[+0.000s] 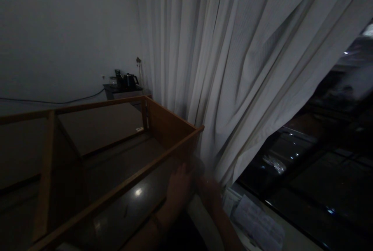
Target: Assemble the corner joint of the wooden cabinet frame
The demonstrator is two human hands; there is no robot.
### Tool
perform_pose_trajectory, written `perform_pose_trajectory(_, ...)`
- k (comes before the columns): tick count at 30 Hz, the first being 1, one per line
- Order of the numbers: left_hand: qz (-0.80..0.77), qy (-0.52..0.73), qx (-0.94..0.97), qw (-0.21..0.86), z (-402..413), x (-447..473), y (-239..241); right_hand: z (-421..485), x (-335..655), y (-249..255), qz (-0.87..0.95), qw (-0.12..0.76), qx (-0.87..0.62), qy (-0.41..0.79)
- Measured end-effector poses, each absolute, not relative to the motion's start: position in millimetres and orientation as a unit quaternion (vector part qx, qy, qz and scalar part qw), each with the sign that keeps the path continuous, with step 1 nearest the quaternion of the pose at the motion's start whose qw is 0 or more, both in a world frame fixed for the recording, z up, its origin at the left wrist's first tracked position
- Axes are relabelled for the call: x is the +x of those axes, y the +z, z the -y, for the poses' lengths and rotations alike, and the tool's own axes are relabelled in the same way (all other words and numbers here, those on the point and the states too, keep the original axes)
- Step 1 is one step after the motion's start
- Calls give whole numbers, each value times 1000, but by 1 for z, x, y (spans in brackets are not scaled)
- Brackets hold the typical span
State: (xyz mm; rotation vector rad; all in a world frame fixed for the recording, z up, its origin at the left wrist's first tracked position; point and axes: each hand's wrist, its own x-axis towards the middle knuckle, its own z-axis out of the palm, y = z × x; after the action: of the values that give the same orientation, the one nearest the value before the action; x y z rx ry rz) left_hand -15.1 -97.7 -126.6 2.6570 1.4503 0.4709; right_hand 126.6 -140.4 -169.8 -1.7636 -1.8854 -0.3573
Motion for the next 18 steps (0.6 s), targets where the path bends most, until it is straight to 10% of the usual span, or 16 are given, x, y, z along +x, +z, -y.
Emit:
perform_pose_trajectory(9,-465,140,872,56,98,-17,-121,132,116,-189,597,444,-635,206)
perform_pose_trajectory(18,-466,123,874,61,97,-17,-121,122,104,-190,584,471,-650,121)
